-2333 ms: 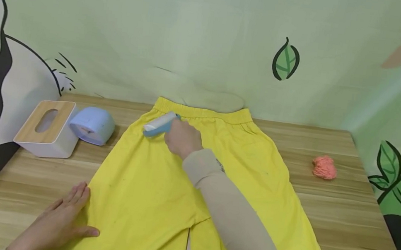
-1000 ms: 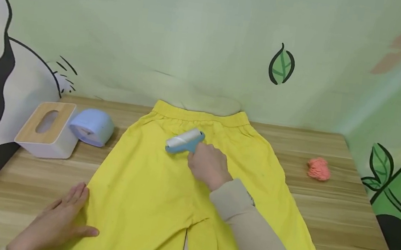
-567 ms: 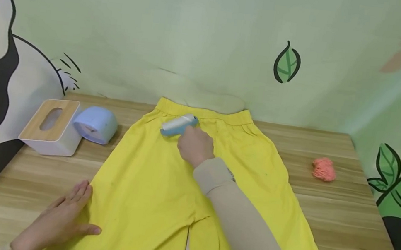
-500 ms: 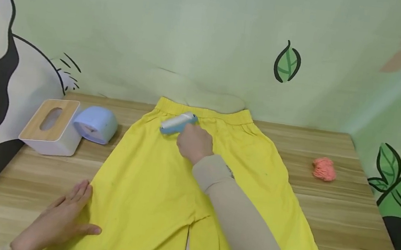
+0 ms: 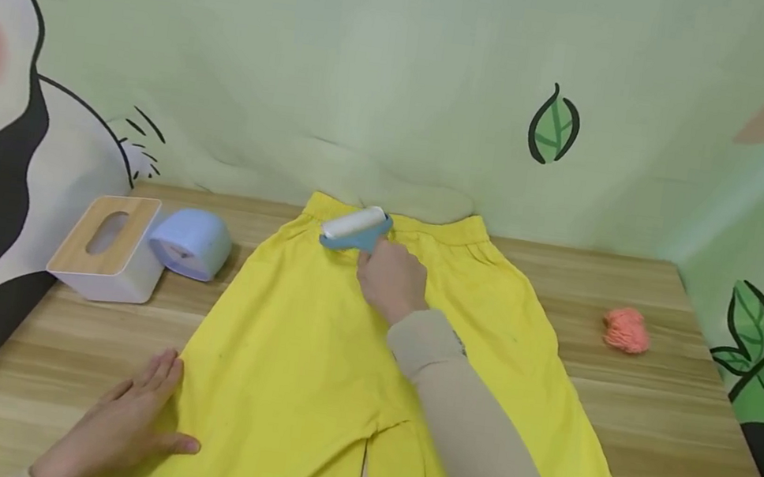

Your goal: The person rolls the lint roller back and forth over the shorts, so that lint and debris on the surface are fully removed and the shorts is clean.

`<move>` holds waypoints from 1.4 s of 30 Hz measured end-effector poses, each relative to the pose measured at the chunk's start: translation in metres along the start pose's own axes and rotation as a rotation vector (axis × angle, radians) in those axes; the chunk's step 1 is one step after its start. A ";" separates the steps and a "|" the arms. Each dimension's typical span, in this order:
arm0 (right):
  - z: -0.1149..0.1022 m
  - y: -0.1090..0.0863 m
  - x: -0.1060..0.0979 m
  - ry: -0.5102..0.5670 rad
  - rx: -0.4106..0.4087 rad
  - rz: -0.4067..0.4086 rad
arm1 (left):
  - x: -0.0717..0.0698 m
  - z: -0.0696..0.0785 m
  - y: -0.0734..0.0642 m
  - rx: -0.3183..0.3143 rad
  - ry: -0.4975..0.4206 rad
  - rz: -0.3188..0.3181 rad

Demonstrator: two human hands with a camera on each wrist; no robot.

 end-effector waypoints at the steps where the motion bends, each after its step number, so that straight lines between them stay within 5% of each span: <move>1: 0.004 -0.008 -0.007 -0.008 -0.001 -0.005 | 0.001 0.000 0.000 -0.001 0.001 0.000; 10: 0.053 -0.084 -0.044 -0.054 0.006 -0.017 | 0.000 0.002 0.002 0.008 0.009 0.002; 15: 0.073 -0.103 -0.044 -0.085 0.036 -0.037 | 0.001 0.002 0.001 -0.004 0.001 -0.019; 31: 0.069 -0.044 -0.031 -0.054 0.122 -0.049 | 0.004 0.001 0.003 0.002 -0.009 -0.031; 42: 0.064 -0.023 -0.029 -0.022 0.139 -0.063 | 0.005 0.000 0.003 -0.004 -0.016 -0.032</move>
Point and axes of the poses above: each hand's wrist, its own y-axis towards the middle knuckle, its own x-axis out of the palm, z = x × y, the point moved 8 cm from there along y, towards the middle knuckle
